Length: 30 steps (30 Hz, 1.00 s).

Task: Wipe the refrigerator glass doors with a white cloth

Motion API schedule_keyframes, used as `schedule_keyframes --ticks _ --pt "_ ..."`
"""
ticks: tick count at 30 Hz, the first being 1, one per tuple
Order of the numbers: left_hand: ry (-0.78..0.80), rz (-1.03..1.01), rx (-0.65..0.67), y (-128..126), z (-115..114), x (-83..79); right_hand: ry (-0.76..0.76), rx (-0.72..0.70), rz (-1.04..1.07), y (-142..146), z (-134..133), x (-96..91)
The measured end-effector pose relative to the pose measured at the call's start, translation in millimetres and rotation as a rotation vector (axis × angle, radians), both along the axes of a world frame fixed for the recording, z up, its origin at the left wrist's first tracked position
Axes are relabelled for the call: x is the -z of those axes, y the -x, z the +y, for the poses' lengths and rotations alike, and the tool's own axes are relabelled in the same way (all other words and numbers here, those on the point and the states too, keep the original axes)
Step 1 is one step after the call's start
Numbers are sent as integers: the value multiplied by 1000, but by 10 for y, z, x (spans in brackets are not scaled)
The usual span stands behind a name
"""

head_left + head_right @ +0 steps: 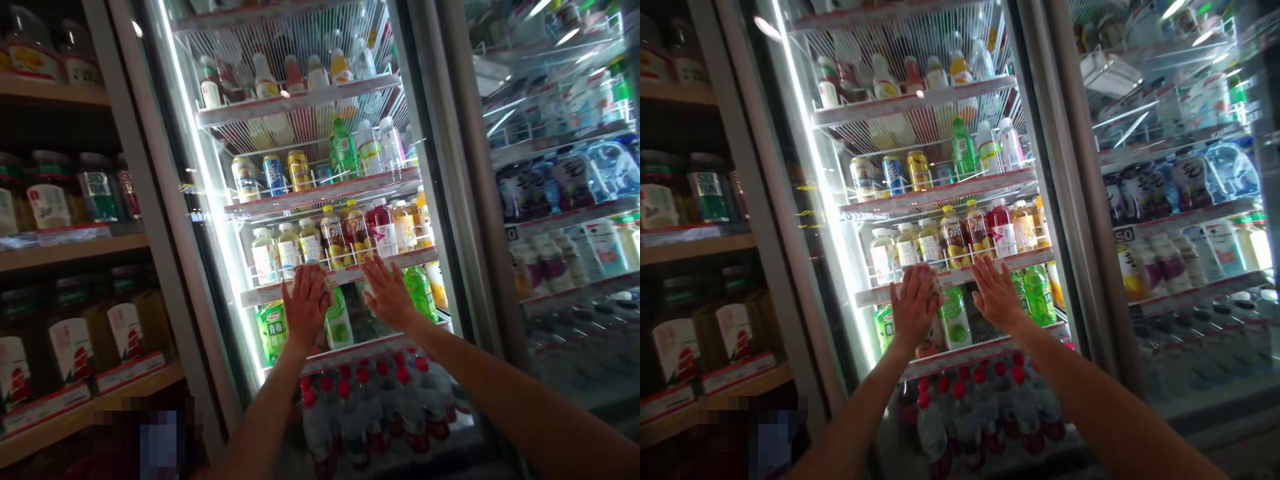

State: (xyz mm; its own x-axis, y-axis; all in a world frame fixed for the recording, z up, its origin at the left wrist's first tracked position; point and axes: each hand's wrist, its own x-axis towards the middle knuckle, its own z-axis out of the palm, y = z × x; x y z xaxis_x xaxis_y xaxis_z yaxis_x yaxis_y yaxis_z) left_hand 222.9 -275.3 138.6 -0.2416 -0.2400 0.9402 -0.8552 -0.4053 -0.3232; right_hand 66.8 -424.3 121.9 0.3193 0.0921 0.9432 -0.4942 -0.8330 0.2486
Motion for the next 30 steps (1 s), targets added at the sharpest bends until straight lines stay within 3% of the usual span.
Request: schedule_keyframes --ticks 3,5,7,12,14,18,22,24,27,30 --pt "155 149 -67 -279 317 -96 -18 -5 -7 -28 14 7" --pt "221 203 -94 -338 405 -131 -33 -14 -17 -54 30 16" --pt "201 186 -92 -252 333 -101 -42 -17 -28 -72 41 24" --pt "-2 -36 -42 173 -140 128 -24 -1 -27 -55 21 21" --pt "-22 -72 -35 190 -175 175 -8 -1 -17 -38 5 15" --pt "63 -22 -85 -150 183 108 -19 -1 -9 -38 0 11" --pt "221 193 -123 -394 507 -19 -54 -18 -12 -72 17 24" --pt "198 195 -98 -317 431 -1 -57 -19 -21 -80 23 31" --pt "62 46 -38 -58 97 109 -41 -10 -24 -69 21 30" --pt "23 -21 -22 97 -140 178 -28 3 -17 -48 6 21"
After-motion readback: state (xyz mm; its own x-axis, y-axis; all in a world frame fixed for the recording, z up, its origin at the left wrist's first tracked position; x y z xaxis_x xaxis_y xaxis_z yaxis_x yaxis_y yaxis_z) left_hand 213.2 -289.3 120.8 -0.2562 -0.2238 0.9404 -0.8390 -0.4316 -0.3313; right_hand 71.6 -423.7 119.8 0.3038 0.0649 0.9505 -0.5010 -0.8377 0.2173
